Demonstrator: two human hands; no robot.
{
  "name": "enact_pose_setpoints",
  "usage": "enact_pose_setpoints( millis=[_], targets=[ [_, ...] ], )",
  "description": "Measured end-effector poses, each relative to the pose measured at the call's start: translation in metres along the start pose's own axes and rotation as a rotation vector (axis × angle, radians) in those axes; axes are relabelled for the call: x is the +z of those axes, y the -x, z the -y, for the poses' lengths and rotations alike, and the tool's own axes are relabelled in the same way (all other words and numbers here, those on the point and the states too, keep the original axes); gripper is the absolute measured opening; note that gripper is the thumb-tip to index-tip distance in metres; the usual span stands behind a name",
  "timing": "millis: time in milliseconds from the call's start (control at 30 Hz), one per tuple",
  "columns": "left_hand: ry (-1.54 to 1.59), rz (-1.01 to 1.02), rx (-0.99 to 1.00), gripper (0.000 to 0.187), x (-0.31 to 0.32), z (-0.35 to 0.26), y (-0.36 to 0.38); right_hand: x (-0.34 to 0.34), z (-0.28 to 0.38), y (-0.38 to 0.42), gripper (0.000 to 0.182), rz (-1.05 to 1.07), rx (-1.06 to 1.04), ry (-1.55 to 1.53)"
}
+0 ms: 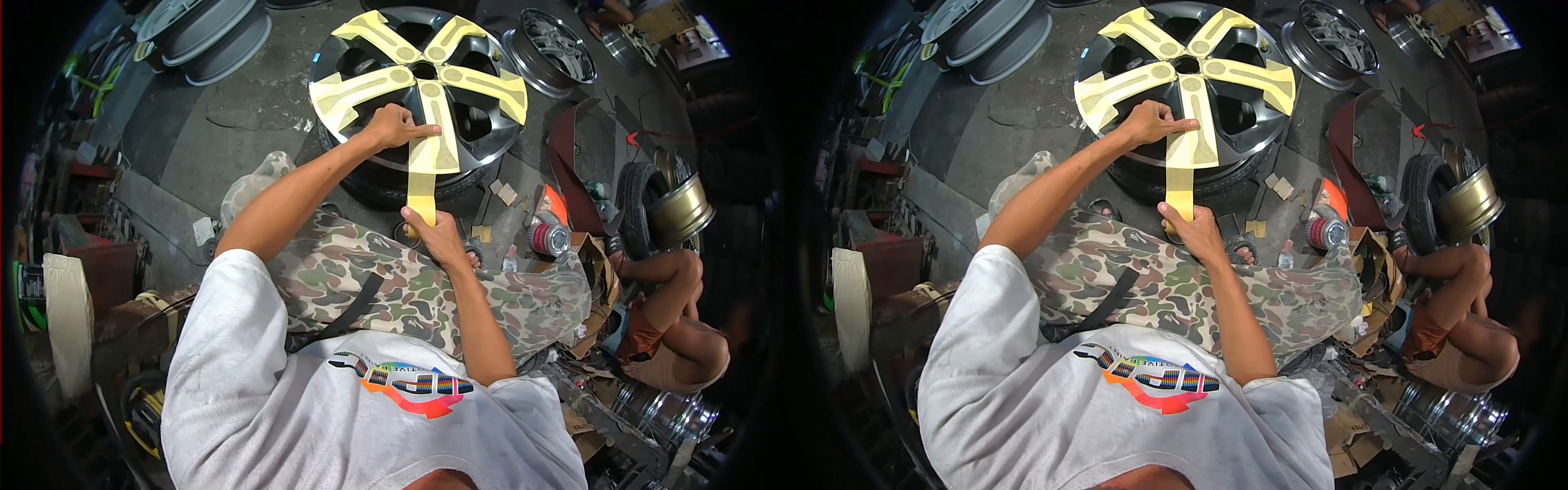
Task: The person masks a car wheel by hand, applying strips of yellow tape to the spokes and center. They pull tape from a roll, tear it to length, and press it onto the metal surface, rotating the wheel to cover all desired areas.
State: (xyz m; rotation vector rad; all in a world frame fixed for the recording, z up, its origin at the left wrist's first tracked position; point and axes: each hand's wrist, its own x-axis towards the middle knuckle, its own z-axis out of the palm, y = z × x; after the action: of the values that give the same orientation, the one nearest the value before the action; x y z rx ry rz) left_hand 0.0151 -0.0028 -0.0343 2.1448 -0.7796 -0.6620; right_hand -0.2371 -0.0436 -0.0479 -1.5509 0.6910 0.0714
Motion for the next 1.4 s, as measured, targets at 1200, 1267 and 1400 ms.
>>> enact_pose_setpoints(
  millis=[1200, 1267, 1400],
  targets=[
    [-0.636, 0.192, 0.369, 0.087, -0.032, -0.014, 0.034, -0.127, -0.078, -0.027, 0.048, -0.156, 0.053, 0.984],
    [-0.697, 0.239, 0.343, 0.085, -0.033, -0.017, 0.03, -0.115, -0.082, -0.031, 0.049, -0.186, -0.019, 0.982],
    [-0.792, 0.347, 0.251, 0.075, -0.045, -0.03, 0.029, -0.091, -0.045, -0.008, 0.052, -0.042, 0.241, 0.428]
  ],
)
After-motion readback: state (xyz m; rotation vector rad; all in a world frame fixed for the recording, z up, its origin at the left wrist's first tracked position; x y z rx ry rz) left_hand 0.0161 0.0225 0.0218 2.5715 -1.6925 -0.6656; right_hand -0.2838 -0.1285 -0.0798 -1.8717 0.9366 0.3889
